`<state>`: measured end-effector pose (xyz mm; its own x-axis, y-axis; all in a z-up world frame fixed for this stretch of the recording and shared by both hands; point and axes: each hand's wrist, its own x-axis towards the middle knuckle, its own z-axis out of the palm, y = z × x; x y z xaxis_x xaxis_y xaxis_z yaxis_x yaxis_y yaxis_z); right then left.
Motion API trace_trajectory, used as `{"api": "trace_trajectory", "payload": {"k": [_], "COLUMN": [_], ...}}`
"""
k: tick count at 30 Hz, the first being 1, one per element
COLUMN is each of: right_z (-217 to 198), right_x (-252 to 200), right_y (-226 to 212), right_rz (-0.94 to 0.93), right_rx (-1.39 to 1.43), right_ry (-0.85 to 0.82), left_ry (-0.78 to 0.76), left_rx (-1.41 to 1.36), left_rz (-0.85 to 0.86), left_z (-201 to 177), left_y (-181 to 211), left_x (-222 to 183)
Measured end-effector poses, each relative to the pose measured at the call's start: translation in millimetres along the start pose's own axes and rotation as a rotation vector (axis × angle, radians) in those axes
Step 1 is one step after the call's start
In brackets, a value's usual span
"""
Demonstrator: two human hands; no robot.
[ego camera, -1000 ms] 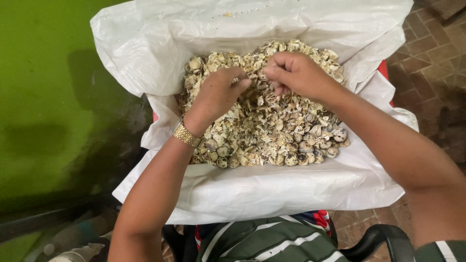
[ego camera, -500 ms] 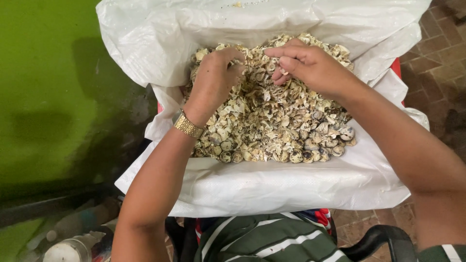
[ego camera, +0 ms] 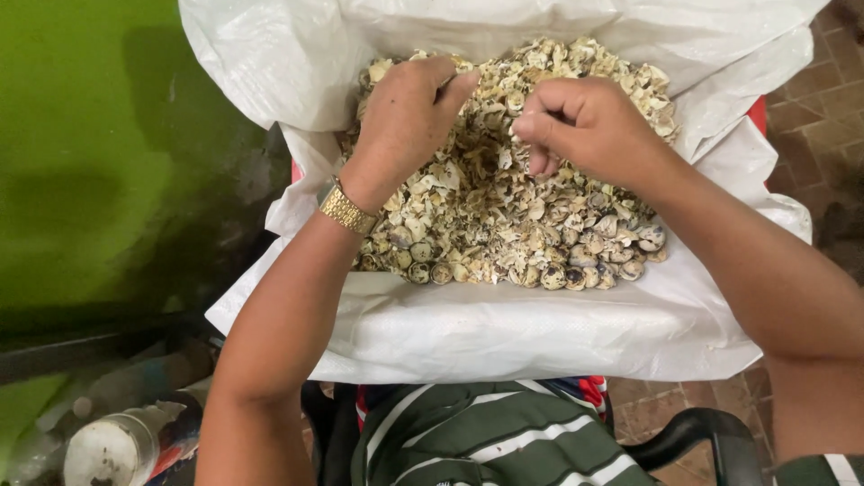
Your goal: Sorting through a large bag of dried agricultural material by hand
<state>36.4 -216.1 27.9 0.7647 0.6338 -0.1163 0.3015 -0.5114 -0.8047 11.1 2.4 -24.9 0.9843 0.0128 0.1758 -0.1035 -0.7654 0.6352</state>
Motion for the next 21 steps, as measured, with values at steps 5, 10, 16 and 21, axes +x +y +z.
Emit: {"api": "trace_trajectory", "payload": {"k": [5,10,16,21], "right_z": [6,30,76,121], "right_x": [5,19,-9,-22], "right_y": [19,29,13,42], "right_rz": [-0.212,-0.532,-0.841,-0.909], "right_rx": [-0.177,-0.686,-0.461,-0.594], "right_ry": [0.012,-0.025,-0.279,-0.563], "left_ry": [-0.005,-0.011,0.075,0.184], "left_rx": [-0.068,-0.044,-0.066,-0.021], "left_rz": [0.040,0.191,0.207,0.238], "left_z": [8,13,11,8], "left_y": [-4,-9,-7,-9], "left_x": [2,0,0,2]}}
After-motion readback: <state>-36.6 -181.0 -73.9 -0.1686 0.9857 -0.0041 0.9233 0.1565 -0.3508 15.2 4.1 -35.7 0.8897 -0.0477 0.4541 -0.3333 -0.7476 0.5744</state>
